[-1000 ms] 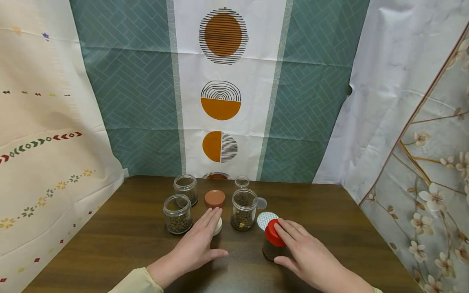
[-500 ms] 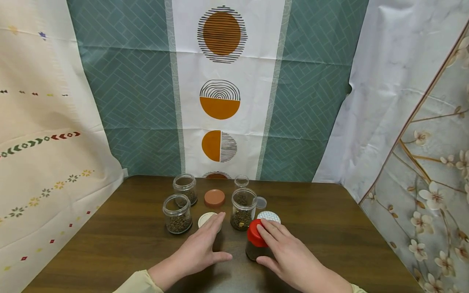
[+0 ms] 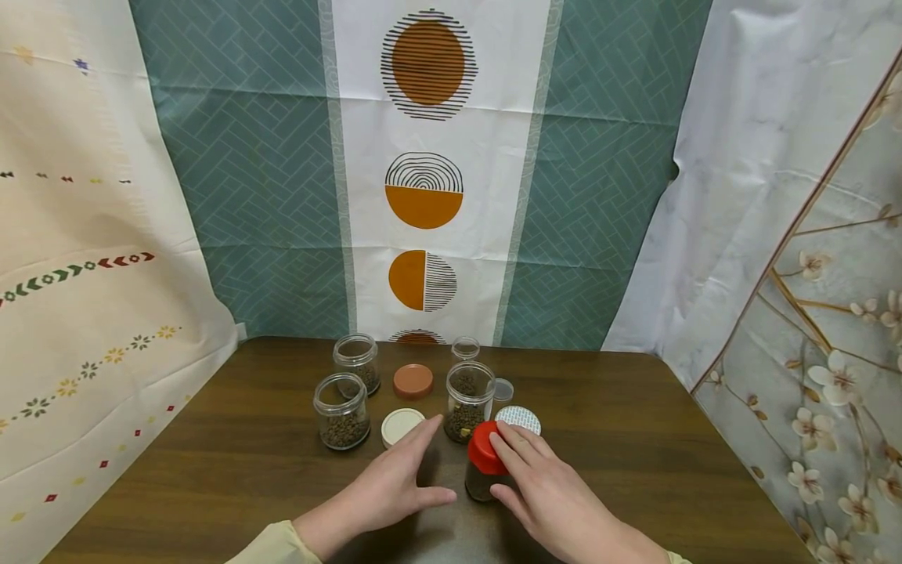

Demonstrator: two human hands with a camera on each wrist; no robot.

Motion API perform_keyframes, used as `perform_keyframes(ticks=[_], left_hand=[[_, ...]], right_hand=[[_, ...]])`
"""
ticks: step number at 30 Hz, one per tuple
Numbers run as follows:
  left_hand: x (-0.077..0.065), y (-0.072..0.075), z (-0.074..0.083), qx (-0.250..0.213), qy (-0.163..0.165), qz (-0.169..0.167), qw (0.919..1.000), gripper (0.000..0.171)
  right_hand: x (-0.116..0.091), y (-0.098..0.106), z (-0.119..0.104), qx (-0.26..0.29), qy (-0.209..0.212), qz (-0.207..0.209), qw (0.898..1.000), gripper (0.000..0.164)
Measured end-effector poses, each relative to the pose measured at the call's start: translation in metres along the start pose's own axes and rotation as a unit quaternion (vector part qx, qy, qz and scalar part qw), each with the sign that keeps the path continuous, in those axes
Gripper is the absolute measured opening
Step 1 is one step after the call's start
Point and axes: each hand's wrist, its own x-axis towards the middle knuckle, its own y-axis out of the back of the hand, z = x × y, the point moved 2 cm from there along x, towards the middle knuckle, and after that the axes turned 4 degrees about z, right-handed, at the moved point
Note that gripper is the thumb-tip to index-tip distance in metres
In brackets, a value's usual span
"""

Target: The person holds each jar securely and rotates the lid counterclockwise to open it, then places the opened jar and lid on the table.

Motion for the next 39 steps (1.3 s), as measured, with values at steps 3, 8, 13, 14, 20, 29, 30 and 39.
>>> perform_keyframes(ticks=[3,8,13,14,20,29,30,39], left_hand=[[0.001,-0.001,0.003,-0.007,0.0,-0.003,1.0,0.104],[0.005,-0.006,0.006,-0.008,-0.003,-0.015,0.9999,0.101],[0.009,-0.013,0.009,0.001,-0.002,-0.045,0.999,0.1],[0.011,-0.014,0.01,0.003,-0.002,-0.05,0.9987,0.1],[0.019,-0.022,0.013,0.031,-0.012,-0.06,0.9976,0.099],[0.033,-0.031,0.009,0.041,-0.018,-0.072,0.9964,0.094],[0.033,-0.031,0.009,0.042,-0.018,-0.072,0.9963,0.094],[0.041,-0.036,0.015,0.042,-0.028,-0.066,0.9965,0.065]], right_hand=[[-0.001,0.0,0.0,0.009,-0.001,0.005,1.0,0.065],[-0.004,0.0,0.001,0.021,-0.01,0.005,1.0,0.066],[-0.006,0.001,0.002,0.034,-0.029,-0.001,0.999,0.065],[-0.007,0.001,0.003,0.038,-0.033,-0.003,0.999,0.065],[-0.011,0.005,0.007,0.064,-0.069,-0.024,0.995,0.065],[-0.016,0.011,0.013,0.111,-0.12,-0.049,0.985,0.068],[-0.017,0.011,0.014,0.115,-0.125,-0.052,0.984,0.069],[-0.019,0.012,0.016,0.163,-0.17,-0.075,0.969,0.078]])
